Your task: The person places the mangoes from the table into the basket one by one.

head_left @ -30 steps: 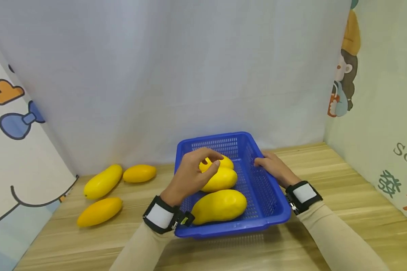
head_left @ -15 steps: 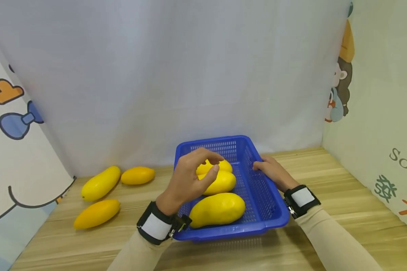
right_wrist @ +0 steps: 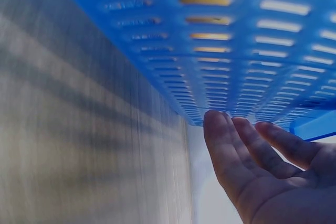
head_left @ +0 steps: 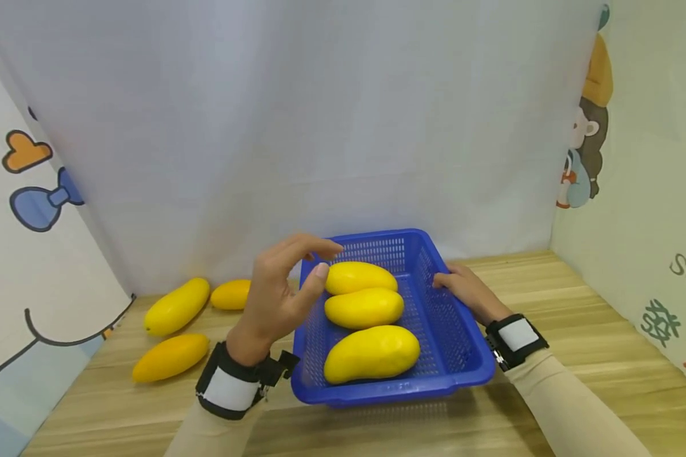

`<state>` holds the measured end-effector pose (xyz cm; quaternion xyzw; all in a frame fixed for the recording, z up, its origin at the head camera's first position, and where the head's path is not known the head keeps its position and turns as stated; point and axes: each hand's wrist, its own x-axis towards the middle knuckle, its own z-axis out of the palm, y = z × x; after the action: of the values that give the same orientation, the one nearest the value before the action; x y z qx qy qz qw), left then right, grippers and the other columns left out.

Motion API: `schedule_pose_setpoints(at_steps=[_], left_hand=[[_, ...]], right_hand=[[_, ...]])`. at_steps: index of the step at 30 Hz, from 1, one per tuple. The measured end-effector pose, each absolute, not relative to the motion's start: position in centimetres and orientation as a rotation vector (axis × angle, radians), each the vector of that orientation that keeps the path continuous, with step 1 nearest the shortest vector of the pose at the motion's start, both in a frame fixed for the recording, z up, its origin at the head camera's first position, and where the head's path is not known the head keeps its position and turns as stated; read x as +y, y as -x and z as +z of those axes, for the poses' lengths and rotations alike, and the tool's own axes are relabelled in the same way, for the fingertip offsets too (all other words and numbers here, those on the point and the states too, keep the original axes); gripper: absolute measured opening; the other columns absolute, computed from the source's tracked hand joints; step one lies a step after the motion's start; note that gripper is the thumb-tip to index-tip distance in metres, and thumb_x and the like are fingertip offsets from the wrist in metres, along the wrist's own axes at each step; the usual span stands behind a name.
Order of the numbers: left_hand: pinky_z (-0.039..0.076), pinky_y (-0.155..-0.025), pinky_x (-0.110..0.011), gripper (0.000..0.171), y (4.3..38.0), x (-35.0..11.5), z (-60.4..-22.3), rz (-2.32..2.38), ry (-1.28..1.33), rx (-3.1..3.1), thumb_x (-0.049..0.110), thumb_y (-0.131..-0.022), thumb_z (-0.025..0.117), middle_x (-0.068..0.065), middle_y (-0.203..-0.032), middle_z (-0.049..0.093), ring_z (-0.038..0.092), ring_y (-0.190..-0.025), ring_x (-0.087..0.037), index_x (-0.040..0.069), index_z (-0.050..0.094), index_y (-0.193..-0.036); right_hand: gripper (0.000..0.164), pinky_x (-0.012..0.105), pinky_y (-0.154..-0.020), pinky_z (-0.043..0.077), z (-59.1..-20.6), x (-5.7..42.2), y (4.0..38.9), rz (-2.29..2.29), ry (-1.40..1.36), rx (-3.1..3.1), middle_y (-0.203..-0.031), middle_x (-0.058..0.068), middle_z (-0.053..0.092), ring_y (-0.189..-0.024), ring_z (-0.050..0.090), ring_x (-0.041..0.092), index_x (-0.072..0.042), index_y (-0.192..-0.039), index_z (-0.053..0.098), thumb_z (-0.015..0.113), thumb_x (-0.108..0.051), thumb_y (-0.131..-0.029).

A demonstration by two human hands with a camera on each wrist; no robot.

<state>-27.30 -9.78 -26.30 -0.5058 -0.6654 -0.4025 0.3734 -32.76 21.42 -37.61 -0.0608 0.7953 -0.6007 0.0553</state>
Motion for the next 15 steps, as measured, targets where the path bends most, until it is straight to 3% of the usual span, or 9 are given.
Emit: schedule_pose_setpoints(at_steps=[15], left_hand=[[0.044,-0.070,-0.035,0.026,27.4,-12.2,-25.6,-0.938,1.193,-1.706,0.020,-0.085,0.049,-0.002,-0.091,0.064,0.056,-0.084,-0.015,0.010,0.065,-0.102]], right_hand=[[0.038,0.040,-0.066,0.052,-37.8,21.5,32.9,-1.857,0.208,2.393,-0.101,0.026,0.056,-0.076,0.059,0.029,0.007,-0.118,0.047,0.047,-0.011,-0.085]])
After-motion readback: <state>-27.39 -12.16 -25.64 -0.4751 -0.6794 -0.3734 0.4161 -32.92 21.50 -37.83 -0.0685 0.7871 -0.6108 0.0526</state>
